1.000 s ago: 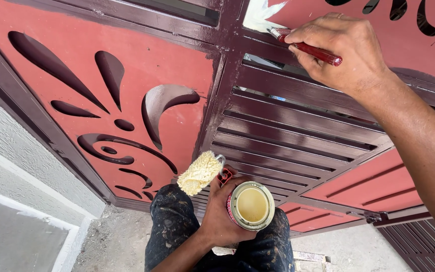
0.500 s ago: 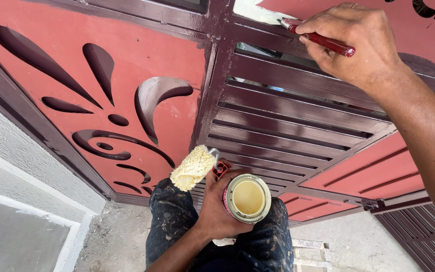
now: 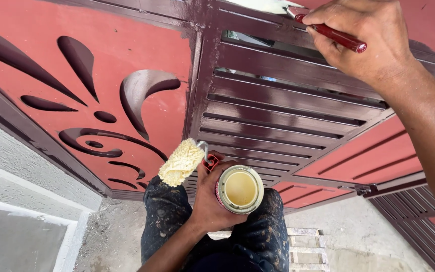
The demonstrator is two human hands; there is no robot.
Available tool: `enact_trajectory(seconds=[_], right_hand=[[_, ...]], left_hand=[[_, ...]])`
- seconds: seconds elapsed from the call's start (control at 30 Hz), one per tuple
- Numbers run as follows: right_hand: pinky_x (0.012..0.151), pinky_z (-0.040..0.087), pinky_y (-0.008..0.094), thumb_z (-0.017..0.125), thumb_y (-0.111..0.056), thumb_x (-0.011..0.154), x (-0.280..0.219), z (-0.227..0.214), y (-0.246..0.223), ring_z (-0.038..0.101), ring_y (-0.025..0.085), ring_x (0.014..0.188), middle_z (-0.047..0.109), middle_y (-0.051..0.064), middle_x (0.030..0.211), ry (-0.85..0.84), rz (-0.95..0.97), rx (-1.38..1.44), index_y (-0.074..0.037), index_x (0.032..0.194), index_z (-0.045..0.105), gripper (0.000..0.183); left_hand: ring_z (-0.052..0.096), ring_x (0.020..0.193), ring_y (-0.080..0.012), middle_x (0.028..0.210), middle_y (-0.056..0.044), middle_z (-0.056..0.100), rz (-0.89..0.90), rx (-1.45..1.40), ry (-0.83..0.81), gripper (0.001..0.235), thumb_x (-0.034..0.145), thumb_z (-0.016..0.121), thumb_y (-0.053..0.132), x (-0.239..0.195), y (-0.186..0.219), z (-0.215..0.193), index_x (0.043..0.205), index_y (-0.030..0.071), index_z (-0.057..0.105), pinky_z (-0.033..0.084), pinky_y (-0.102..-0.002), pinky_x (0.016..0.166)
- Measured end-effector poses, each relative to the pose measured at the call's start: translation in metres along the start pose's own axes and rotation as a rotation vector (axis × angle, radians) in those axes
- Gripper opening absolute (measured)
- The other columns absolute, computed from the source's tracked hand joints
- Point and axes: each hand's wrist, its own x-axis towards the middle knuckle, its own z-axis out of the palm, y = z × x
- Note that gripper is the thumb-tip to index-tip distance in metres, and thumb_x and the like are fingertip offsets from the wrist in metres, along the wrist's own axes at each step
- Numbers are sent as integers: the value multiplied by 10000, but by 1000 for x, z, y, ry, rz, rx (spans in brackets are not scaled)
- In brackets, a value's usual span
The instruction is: The person is painting a decorative metal gate with a brush and roller.
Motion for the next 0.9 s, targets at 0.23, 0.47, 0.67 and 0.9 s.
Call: enact_trajectory(seconds=[0.23, 0.47, 0.67, 0.9], right_hand=[[712, 584, 227, 825, -11, 1017, -14, -3, 4, 721, 142, 816, 744, 70, 982, 11, 7, -42, -55, 1127, 738, 147], [779, 597, 258, 831, -68, 1005, -30, -2, 11, 723, 147, 862, 743, 48, 966, -8, 37, -80, -96, 1132, 749, 154], [852, 614, 286, 811, -32, 975, -41, -6, 14, 731, 170, 956, 755, 43, 1076, 3, 64, -11, -80, 1142, 732, 190], [851, 614, 294, 809, -18, 971, -49, -12, 11, 734, 187, 967, 754, 48, 1084, -11, 118, 17, -74, 1146, 734, 198]], left_hand=[[417, 1327, -296, 1262, -85, 594, 100, 6, 44, 809, 521, 927, 201, 15, -2, -4, 1261, 79, 625, 353, -478, 1186], [456, 1269, -279, 1287, -112, 494, 114, 32, 156, 832, 508, 941, 249, 39, 12, -13, 1258, 72, 627, 452, -429, 1091], [481, 1235, -272, 1271, -114, 471, 95, 4, 165, 793, 508, 939, 246, 54, 16, -15, 1227, 79, 651, 484, -416, 1079], [455, 1260, -284, 1264, -106, 531, 146, 70, 166, 796, 499, 933, 223, 63, 22, -16, 1230, 71, 659, 475, -436, 1086]])
